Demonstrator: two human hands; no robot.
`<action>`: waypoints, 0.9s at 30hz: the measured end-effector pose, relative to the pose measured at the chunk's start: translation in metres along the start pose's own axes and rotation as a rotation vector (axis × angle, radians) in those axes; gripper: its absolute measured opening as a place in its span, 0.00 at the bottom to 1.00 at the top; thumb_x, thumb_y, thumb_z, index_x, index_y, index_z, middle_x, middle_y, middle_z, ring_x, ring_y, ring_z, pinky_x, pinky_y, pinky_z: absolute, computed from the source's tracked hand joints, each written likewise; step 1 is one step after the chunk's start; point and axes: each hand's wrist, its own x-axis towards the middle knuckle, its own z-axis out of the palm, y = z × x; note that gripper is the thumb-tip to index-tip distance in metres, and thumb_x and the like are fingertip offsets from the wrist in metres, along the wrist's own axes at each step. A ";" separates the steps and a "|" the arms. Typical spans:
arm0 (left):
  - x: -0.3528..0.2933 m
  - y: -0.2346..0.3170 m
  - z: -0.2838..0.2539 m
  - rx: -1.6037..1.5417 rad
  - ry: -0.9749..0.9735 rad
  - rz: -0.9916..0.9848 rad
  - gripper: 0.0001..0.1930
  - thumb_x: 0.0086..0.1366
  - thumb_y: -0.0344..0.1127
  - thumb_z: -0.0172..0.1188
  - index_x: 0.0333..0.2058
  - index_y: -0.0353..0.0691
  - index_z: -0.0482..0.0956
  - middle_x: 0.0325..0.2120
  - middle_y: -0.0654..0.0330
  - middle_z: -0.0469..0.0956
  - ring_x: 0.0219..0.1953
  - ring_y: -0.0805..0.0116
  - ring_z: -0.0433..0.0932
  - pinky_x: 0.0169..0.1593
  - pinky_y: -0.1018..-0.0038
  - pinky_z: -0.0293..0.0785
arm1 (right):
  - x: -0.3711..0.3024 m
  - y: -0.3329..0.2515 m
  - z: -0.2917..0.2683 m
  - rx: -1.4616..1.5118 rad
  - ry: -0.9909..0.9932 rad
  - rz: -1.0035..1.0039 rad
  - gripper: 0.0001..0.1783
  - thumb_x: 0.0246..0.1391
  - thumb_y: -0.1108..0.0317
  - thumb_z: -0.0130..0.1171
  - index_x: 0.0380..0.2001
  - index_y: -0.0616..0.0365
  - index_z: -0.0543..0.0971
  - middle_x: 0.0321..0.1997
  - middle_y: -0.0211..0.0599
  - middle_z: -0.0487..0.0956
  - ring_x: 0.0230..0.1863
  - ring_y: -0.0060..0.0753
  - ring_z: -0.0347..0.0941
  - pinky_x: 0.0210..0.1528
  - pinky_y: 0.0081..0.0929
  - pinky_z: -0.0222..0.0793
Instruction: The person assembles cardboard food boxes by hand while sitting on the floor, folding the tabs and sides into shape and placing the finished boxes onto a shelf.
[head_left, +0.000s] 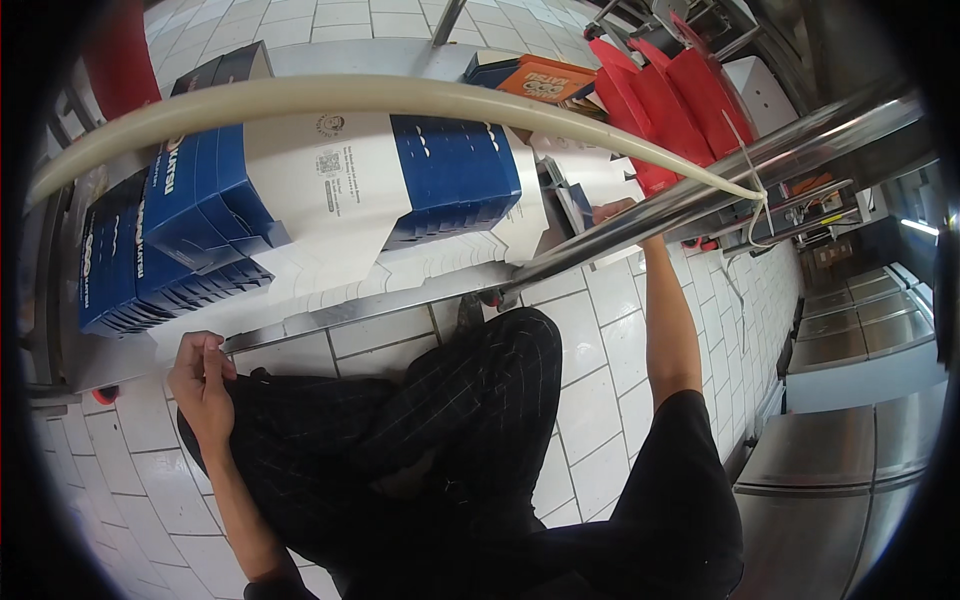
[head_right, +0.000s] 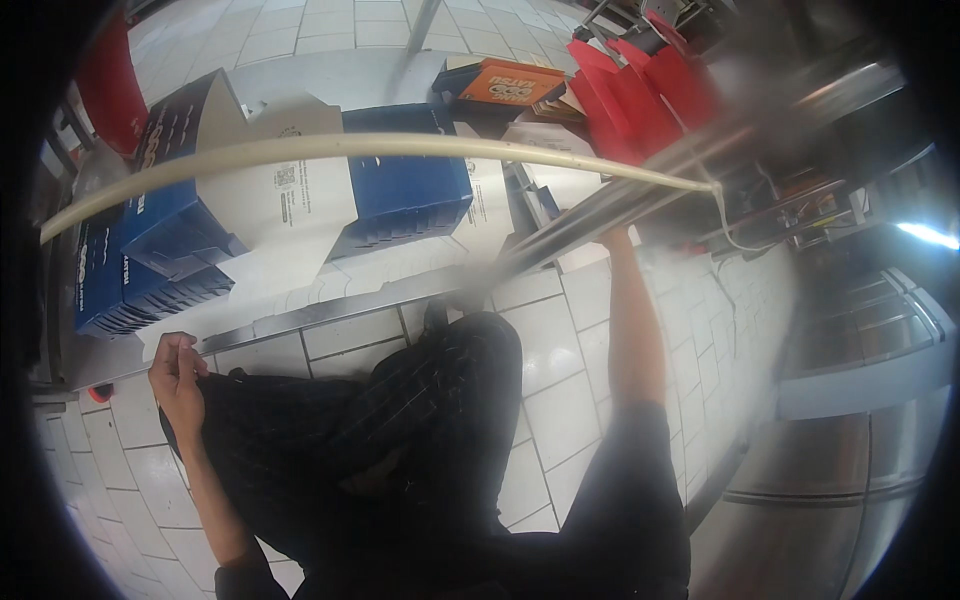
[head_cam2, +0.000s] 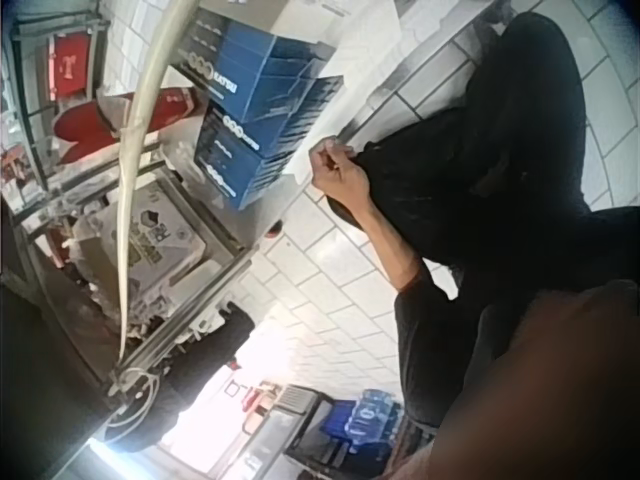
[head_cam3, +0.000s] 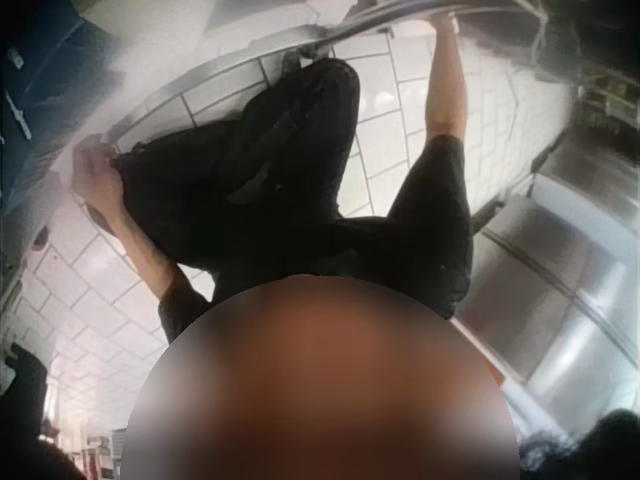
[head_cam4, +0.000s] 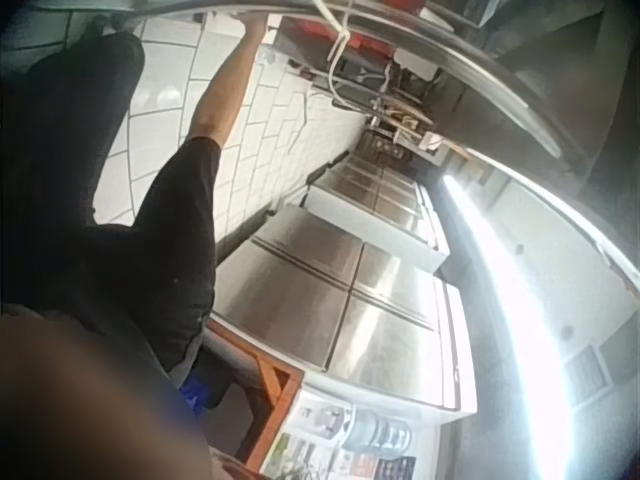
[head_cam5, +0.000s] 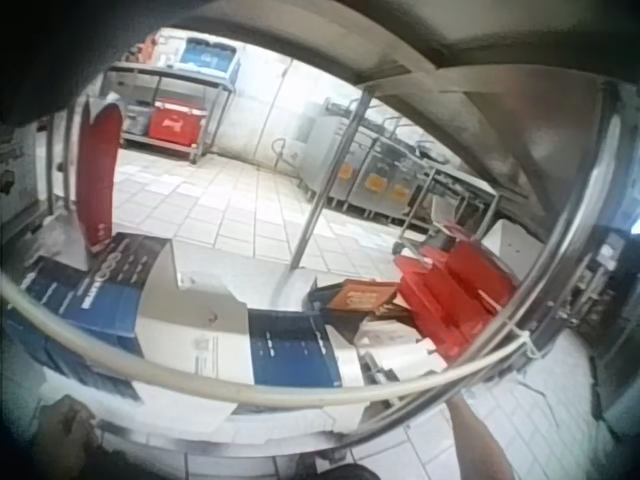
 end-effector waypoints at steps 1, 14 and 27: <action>-0.001 0.001 -0.003 0.023 0.006 -0.003 0.11 0.72 0.35 0.50 0.32 0.34 0.74 0.16 0.66 0.69 0.19 0.81 0.66 0.25 0.82 0.60 | 0.008 -0.009 0.012 0.059 0.020 -0.032 0.19 0.56 0.56 0.62 0.33 0.65 0.81 0.32 0.39 0.83 0.31 0.26 0.77 0.36 0.20 0.72; -0.007 -0.009 -0.007 0.058 -0.028 0.016 0.13 0.72 0.37 0.51 0.33 0.33 0.74 0.17 0.65 0.68 0.20 0.79 0.66 0.26 0.80 0.60 | 0.013 -0.068 0.056 -0.589 0.136 -0.072 0.11 0.46 0.60 0.65 0.32 0.52 0.84 0.33 0.40 0.83 0.35 0.43 0.79 0.39 0.37 0.76; -0.005 -0.013 0.001 0.111 -0.076 0.102 0.12 0.72 0.33 0.48 0.31 0.33 0.73 0.15 0.65 0.67 0.19 0.79 0.65 0.25 0.80 0.58 | -0.018 -0.089 0.066 -0.257 0.584 0.273 0.09 0.60 0.66 0.55 0.36 0.61 0.72 0.27 0.54 0.80 0.36 0.61 0.78 0.37 0.52 0.71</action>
